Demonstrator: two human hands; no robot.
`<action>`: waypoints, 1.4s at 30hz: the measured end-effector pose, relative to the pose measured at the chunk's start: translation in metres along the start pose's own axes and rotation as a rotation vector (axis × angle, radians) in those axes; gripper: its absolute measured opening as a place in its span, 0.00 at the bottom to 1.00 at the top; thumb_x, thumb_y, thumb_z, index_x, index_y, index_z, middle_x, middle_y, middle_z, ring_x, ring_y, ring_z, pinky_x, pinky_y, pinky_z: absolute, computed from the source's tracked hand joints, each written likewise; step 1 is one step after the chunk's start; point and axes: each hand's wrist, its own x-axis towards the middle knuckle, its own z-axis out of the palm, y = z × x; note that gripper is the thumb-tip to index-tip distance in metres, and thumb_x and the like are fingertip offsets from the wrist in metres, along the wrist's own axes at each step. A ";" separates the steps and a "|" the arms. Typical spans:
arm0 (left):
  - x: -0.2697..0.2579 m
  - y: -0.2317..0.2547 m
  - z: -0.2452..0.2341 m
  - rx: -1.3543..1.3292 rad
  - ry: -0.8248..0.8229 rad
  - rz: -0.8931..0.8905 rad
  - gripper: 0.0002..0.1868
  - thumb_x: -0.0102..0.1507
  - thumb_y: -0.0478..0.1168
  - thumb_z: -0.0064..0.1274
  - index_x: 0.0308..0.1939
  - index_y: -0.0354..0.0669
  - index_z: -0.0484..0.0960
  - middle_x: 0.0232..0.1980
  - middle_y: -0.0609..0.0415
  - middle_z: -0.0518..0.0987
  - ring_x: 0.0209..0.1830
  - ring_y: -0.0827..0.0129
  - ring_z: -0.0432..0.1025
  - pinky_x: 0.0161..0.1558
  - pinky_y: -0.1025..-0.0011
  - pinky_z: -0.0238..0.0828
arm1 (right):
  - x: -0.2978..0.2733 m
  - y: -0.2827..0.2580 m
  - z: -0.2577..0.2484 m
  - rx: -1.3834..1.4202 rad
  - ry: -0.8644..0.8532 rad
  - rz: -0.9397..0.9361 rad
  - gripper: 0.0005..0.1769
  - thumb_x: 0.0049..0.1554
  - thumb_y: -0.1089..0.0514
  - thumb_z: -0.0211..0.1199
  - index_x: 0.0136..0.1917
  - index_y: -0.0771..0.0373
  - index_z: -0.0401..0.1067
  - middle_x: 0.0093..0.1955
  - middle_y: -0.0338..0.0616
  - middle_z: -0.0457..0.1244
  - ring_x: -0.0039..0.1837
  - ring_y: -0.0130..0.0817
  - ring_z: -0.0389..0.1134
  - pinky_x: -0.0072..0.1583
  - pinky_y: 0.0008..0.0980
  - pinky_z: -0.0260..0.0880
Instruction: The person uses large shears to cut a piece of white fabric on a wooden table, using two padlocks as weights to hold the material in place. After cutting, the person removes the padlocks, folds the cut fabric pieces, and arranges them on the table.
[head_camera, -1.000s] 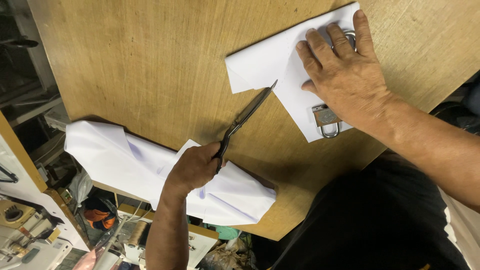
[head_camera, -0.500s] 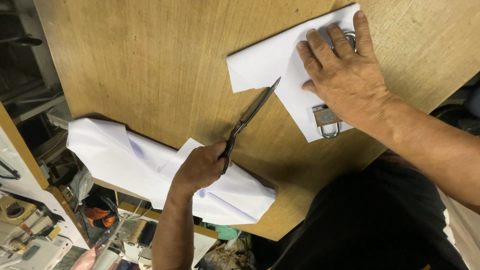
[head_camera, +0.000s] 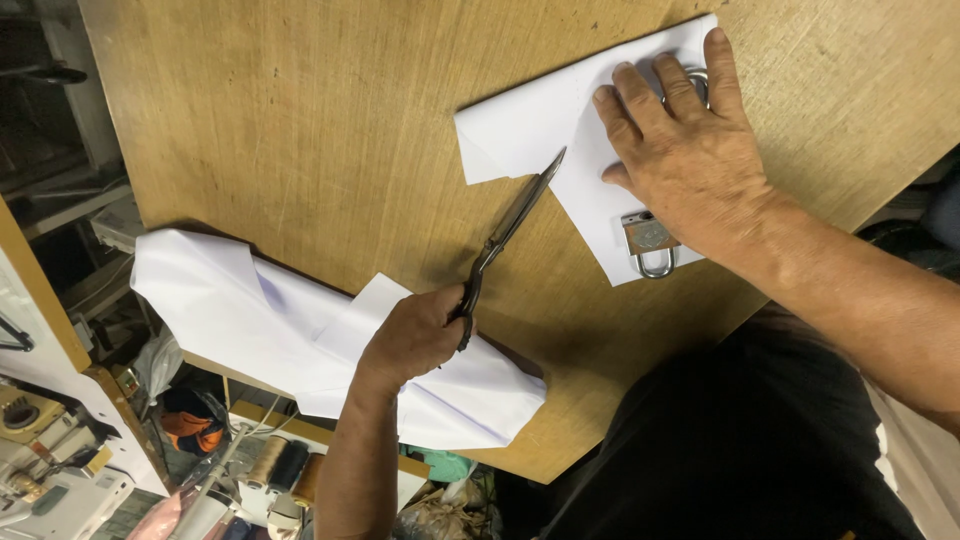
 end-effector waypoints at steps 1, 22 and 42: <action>0.002 -0.002 0.002 0.017 0.000 0.004 0.04 0.58 0.40 0.42 0.29 0.47 0.69 0.26 0.59 0.73 0.30 0.69 0.64 0.35 0.69 0.60 | 0.000 0.000 0.002 0.022 0.012 0.004 0.48 0.59 0.17 0.54 0.83 0.43 0.67 0.83 0.34 0.57 0.80 0.37 0.63 0.85 0.64 0.34; 0.006 -0.011 0.022 -0.068 0.048 0.074 0.06 0.61 0.40 0.46 0.30 0.47 0.67 0.24 0.60 0.70 0.27 0.70 0.63 0.33 0.69 0.60 | 0.000 0.000 0.002 0.077 0.039 0.018 0.49 0.57 0.19 0.60 0.82 0.46 0.70 0.81 0.35 0.60 0.79 0.38 0.65 0.84 0.63 0.39; 0.014 -0.012 0.047 -0.135 0.088 0.144 0.09 0.60 0.37 0.40 0.32 0.50 0.78 0.35 0.67 0.87 0.39 0.74 0.80 0.46 0.73 0.72 | -0.003 -0.002 0.010 0.179 0.061 0.012 0.47 0.57 0.23 0.65 0.81 0.49 0.72 0.82 0.38 0.62 0.78 0.45 0.67 0.84 0.65 0.35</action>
